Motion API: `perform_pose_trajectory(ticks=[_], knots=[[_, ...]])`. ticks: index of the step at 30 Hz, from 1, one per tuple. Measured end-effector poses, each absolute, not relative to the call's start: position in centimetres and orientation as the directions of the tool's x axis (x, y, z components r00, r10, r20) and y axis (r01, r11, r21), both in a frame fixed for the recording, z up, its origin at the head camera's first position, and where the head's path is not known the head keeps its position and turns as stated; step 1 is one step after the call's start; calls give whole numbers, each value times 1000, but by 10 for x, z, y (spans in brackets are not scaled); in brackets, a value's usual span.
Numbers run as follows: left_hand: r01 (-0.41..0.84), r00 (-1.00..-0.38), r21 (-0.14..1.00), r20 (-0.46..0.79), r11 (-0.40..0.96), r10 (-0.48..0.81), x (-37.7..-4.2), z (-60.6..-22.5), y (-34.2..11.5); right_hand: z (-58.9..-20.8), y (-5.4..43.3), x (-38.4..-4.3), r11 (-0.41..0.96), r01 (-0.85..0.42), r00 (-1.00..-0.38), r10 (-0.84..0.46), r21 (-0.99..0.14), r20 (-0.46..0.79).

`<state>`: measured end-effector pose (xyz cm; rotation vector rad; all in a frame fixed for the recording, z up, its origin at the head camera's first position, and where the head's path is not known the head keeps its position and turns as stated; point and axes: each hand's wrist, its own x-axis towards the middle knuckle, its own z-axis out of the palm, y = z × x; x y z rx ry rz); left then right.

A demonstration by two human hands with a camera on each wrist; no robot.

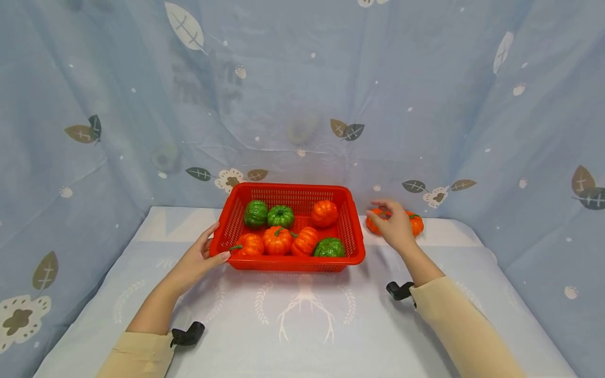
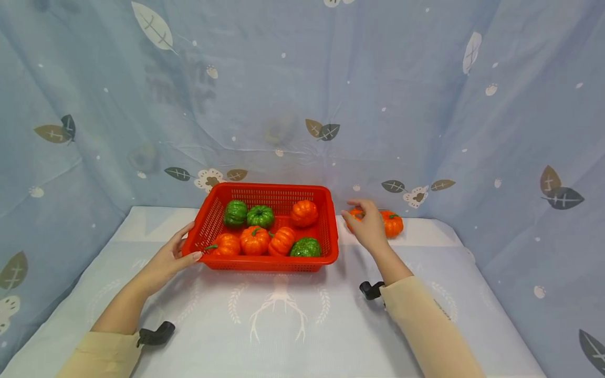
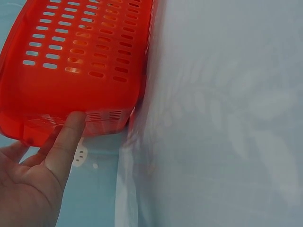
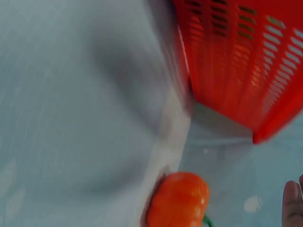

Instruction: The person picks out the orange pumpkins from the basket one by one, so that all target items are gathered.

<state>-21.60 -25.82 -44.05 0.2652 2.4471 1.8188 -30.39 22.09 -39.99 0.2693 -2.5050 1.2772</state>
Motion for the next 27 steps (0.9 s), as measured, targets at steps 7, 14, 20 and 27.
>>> perform_pose_trajectory(ticks=[7, 14, 20, 27], knots=[[95, -979, 967, 48, 237, 196, -215, -439, -258, -394, 188, -317, 590, -404, -909, -170, -699, 382], [90, -981, 962, 41, 257, 190, -216, -439, -258, -392, 160, -335, 660, -402, -916, -278, -634, 291], [86, -982, 963, 38, 256, 186, -217, -439, -258, -388, 143, -355, 710, -439, -898, -354, -550, 260], [79, -982, 965, 32, 249, 187, -214, -441, -259, -389, 133, -371, 761, -432, -900, -396, -485, 179]])
